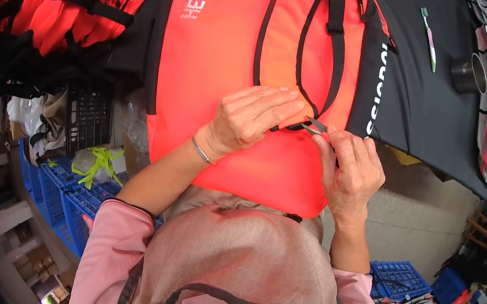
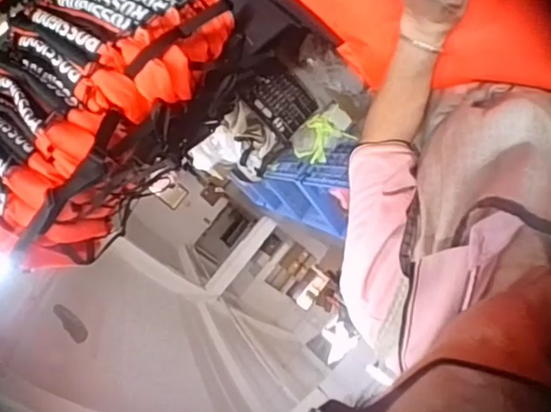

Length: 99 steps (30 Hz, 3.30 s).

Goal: Inspecting and trimming loose threads from a red backpack in a factory environment.

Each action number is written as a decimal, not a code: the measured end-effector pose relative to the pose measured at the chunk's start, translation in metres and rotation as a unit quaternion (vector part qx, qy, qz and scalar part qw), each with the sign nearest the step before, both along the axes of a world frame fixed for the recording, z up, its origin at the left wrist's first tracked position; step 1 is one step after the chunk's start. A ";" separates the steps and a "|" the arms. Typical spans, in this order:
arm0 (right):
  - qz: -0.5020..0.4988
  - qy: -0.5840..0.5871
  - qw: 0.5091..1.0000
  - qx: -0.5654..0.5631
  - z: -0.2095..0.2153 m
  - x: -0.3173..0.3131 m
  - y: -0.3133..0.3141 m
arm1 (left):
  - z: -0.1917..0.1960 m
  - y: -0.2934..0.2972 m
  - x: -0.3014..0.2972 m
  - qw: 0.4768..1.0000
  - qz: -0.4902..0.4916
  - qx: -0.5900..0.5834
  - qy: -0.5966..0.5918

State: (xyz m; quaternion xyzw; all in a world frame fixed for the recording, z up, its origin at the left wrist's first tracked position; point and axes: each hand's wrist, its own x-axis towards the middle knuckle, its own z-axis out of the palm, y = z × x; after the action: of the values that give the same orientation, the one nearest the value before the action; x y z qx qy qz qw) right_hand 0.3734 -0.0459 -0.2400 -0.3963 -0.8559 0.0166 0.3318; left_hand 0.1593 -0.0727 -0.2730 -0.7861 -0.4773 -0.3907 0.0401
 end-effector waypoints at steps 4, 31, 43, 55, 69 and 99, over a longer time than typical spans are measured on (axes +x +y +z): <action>-0.003 -0.040 0.998 0.042 -0.001 0.000 -0.001 | 0.001 0.000 0.002 1.000 0.005 0.001 0.003; -0.005 0.140 0.952 -0.271 0.001 0.002 0.012 | -0.006 0.002 -0.002 0.995 -0.001 -0.060 -0.075; 0.021 0.080 0.976 -0.200 0.007 0.001 0.012 | -0.008 0.002 -0.003 0.996 -0.010 -0.059 -0.072; 0.025 0.128 0.943 -0.306 -0.002 0.001 0.016 | -0.009 0.002 -0.006 0.994 -0.015 -0.073 -0.074; 0.032 0.144 0.939 -0.312 -0.010 0.003 0.014 | -0.009 0.003 -0.005 0.991 -0.023 -0.087 -0.103; 0.051 0.098 0.956 -0.270 -0.005 0.002 0.016 | -0.010 0.002 -0.010 0.992 -0.036 -0.096 -0.078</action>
State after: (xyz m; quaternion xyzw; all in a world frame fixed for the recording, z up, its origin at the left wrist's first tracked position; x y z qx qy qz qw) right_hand 0.3758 -0.0298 -0.2448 -0.4233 -0.8018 0.3031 0.2935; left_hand 0.1495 -0.0708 -0.2825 -0.7700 -0.4859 -0.4041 -0.0872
